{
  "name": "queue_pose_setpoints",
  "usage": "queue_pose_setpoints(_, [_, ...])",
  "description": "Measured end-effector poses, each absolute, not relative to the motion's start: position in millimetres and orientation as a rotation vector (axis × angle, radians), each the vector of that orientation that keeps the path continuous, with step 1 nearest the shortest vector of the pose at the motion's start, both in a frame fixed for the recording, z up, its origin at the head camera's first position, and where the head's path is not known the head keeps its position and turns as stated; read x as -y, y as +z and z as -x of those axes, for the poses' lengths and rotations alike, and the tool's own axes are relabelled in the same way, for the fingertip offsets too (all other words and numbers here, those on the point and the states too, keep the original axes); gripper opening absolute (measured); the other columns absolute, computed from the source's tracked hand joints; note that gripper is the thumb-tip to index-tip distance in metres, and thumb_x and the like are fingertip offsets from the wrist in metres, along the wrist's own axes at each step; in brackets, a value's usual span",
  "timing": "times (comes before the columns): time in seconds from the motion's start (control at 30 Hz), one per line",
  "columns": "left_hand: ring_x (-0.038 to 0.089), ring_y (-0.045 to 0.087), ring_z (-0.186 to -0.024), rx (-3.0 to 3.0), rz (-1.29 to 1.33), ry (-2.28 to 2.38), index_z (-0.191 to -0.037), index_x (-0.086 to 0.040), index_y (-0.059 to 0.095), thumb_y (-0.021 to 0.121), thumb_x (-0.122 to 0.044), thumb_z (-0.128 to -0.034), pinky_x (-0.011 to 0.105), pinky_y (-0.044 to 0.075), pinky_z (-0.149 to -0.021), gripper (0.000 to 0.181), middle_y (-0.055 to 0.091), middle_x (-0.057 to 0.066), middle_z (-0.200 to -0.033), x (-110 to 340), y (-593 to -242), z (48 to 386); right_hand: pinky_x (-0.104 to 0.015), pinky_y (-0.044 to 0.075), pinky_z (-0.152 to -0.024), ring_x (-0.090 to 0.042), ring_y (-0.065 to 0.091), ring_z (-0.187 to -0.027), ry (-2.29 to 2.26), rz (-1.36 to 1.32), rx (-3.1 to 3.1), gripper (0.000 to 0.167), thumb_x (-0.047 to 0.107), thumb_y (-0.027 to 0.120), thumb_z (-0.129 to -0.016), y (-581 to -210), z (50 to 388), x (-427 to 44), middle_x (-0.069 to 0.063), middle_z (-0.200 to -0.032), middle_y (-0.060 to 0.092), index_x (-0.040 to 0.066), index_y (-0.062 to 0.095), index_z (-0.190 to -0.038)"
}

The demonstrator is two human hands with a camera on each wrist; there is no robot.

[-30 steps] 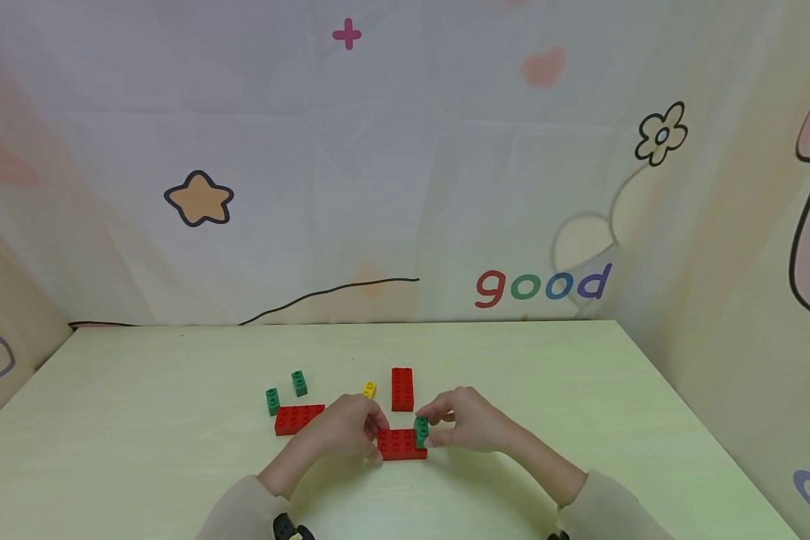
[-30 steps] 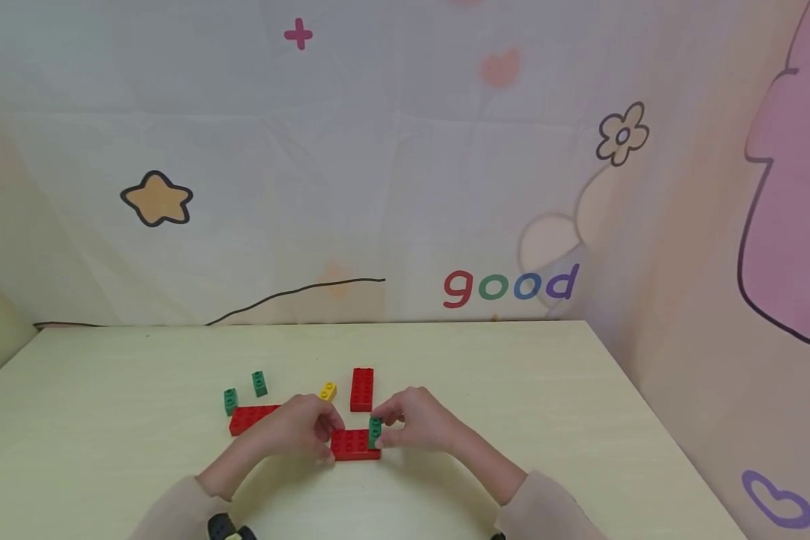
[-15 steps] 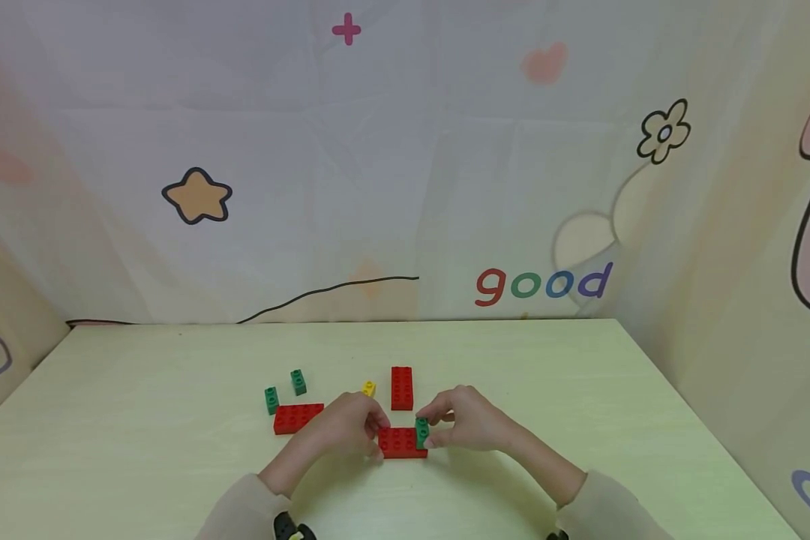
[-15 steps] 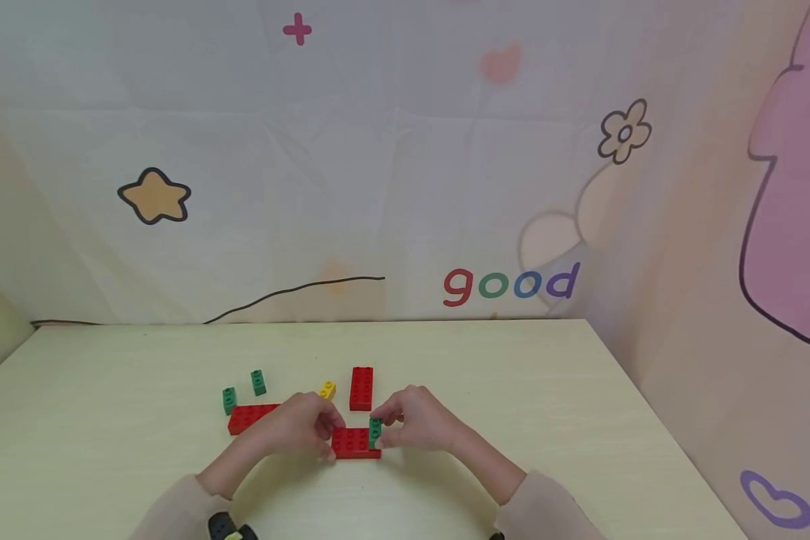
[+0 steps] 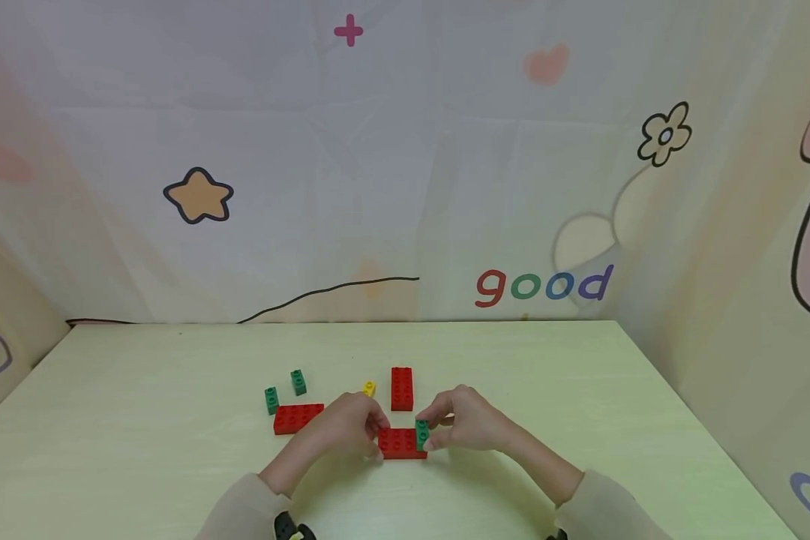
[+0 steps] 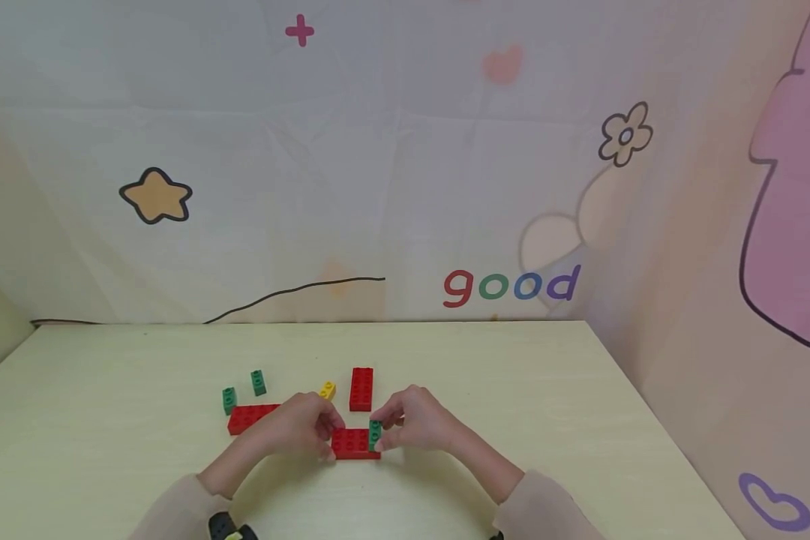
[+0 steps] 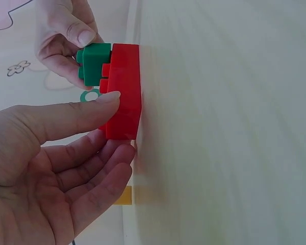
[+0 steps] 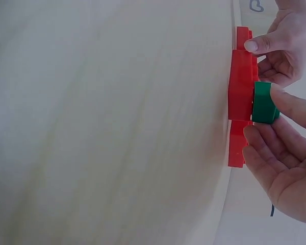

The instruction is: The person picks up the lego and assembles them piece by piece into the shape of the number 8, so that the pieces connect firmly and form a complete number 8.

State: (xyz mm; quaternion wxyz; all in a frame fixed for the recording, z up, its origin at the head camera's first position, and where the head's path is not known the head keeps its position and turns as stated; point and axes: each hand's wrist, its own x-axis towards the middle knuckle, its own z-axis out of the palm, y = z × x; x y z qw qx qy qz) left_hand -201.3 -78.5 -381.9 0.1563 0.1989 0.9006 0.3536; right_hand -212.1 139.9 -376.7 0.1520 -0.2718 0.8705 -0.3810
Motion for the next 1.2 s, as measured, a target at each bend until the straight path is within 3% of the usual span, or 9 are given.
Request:
queue_pose_setpoints(0.3, [0.017,0.049,-0.072,-2.567,-0.532,1.004,-0.089,-0.005,0.065,0.080,-0.005,-0.0657,0.027,0.046,-0.064,0.028,0.056,0.002,-0.075,76.8,-380.7,201.1,-0.040,0.051,-0.080,-0.018,0.060,-0.081,-1.066,0.795,-2.531,0.027,0.006,0.076,-0.072,-376.3,210.2,-138.9,-0.002,-0.088,0.066,0.001,0.069,-0.097])
queue_pose_setpoints(0.83, [0.017,0.049,-0.073,-2.547,-0.557,1.026,-0.091,-0.005,0.066,0.079,-0.006,-0.0667,0.028,0.045,-0.064,0.028,0.056,0.001,-0.077,80.2,-381.9,201.4,-0.030,0.053,-0.076,-0.014,0.062,-0.077,-1.071,0.834,-2.514,0.029,0.007,0.077,-0.071,-376.5,211.3,-138.1,-0.004,-0.088,0.067,0.000,0.069,-0.098])
queue_pose_setpoints(1.2, [0.018,0.056,-0.088,-2.556,-0.708,1.081,-0.103,-0.004,0.066,0.074,-0.008,-0.0744,0.031,0.051,-0.074,0.030,0.063,0.003,-0.095,94.5,-378.1,209.4,-0.033,0.052,-0.078,-0.014,0.061,-0.078,-1.082,0.799,-2.517,0.029,0.007,0.077,-0.071,-377.2,209.6,-139.8,-0.002,-0.088,0.067,0.001,0.069,-0.098])
